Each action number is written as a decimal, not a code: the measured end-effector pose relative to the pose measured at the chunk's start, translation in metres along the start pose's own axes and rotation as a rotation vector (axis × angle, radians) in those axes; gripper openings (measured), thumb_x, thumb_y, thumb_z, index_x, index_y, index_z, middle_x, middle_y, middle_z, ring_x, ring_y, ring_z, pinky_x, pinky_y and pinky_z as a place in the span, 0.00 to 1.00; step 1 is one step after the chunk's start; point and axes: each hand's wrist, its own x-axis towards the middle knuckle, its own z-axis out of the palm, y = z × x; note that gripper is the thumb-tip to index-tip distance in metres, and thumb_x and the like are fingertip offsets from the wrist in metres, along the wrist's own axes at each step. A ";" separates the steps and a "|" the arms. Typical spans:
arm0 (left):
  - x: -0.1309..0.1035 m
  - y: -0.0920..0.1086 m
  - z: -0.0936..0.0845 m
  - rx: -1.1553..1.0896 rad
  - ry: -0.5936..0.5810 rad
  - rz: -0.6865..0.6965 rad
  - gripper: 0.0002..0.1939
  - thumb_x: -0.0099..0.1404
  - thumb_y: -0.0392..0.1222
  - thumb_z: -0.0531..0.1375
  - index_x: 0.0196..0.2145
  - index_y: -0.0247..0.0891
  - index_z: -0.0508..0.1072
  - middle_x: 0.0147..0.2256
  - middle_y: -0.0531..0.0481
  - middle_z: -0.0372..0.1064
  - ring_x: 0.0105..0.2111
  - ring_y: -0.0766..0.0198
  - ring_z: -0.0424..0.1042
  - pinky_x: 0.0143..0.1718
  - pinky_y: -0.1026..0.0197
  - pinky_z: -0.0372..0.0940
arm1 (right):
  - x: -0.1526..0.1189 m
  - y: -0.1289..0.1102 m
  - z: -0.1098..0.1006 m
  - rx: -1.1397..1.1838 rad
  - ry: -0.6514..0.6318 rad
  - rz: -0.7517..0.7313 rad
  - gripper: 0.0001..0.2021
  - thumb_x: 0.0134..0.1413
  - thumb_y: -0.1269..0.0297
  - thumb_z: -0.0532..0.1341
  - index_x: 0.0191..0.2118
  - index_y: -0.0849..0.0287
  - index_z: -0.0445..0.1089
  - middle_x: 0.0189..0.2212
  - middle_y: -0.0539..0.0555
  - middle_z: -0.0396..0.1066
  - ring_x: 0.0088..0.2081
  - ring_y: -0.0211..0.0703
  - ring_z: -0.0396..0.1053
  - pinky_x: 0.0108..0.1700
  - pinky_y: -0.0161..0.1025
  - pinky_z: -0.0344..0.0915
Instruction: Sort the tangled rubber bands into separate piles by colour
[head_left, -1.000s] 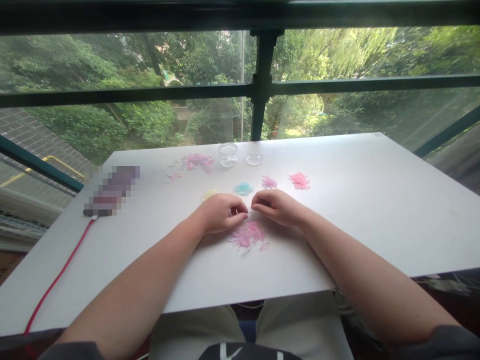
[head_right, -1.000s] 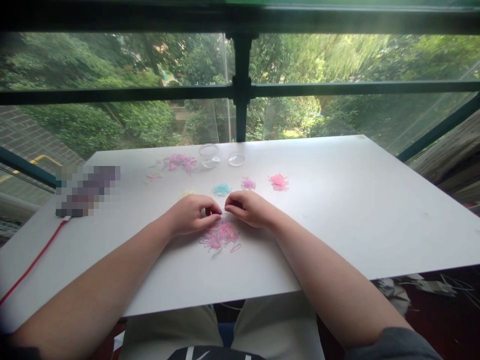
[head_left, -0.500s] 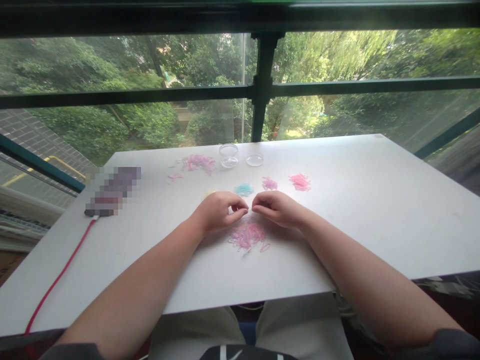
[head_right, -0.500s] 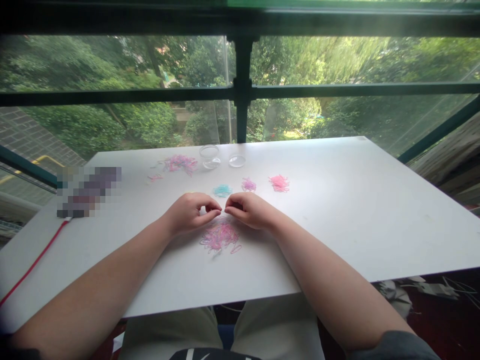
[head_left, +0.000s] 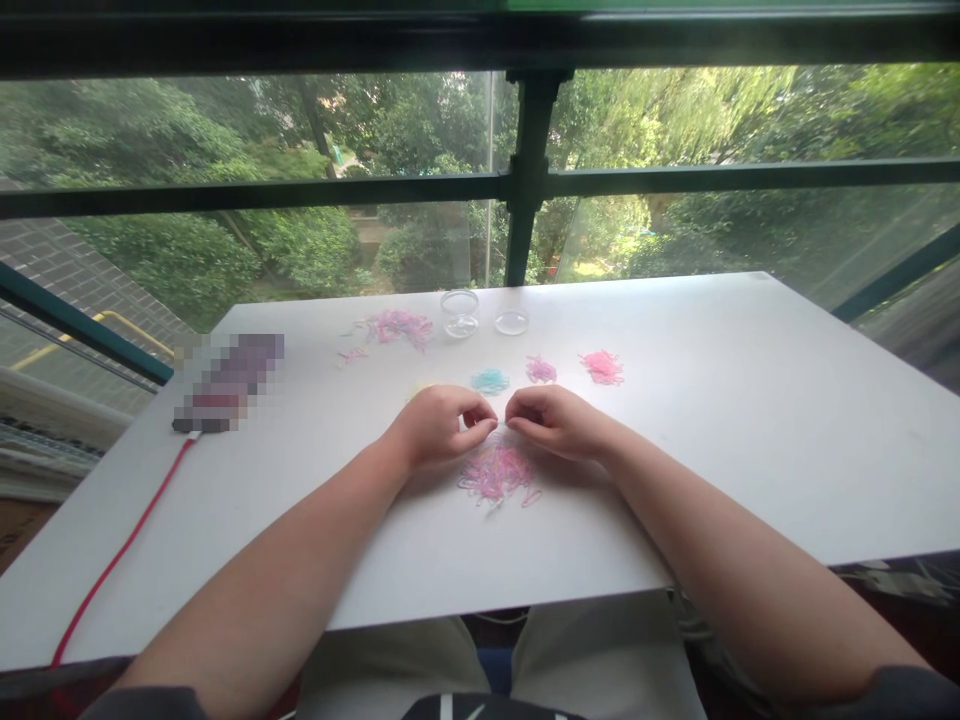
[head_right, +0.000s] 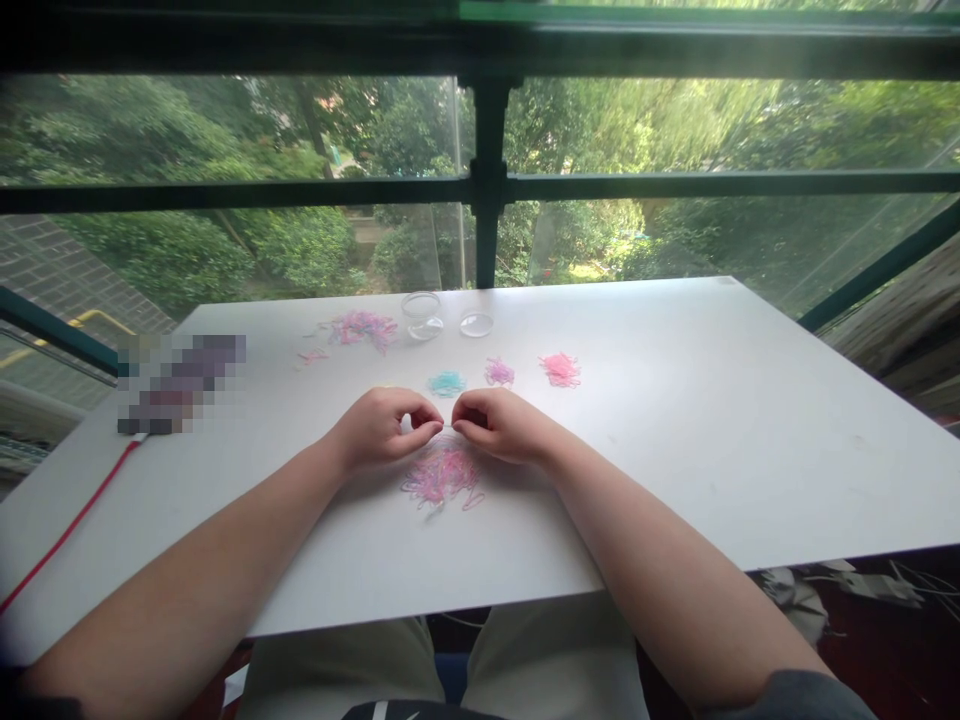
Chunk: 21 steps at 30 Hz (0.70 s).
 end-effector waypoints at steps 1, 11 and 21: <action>0.000 0.000 0.000 -0.002 -0.003 -0.002 0.06 0.58 0.39 0.58 0.28 0.38 0.76 0.25 0.54 0.73 0.25 0.69 0.69 0.31 0.66 0.62 | 0.000 0.000 0.000 -0.008 0.006 -0.001 0.04 0.51 0.69 0.55 0.30 0.61 0.67 0.21 0.47 0.63 0.23 0.32 0.57 0.26 0.31 0.54; 0.000 0.003 -0.001 0.013 -0.001 -0.039 0.06 0.58 0.38 0.58 0.28 0.39 0.75 0.26 0.54 0.73 0.26 0.68 0.69 0.31 0.65 0.62 | 0.000 0.000 0.002 -0.045 0.025 -0.006 0.04 0.51 0.70 0.54 0.29 0.61 0.66 0.22 0.48 0.64 0.23 0.32 0.57 0.26 0.31 0.54; 0.000 0.002 -0.001 0.004 0.005 -0.031 0.06 0.58 0.38 0.58 0.28 0.38 0.75 0.26 0.54 0.73 0.26 0.69 0.69 0.31 0.65 0.62 | 0.001 0.002 0.003 -0.040 0.039 -0.004 0.04 0.49 0.71 0.55 0.29 0.61 0.66 0.21 0.47 0.63 0.23 0.32 0.56 0.25 0.31 0.53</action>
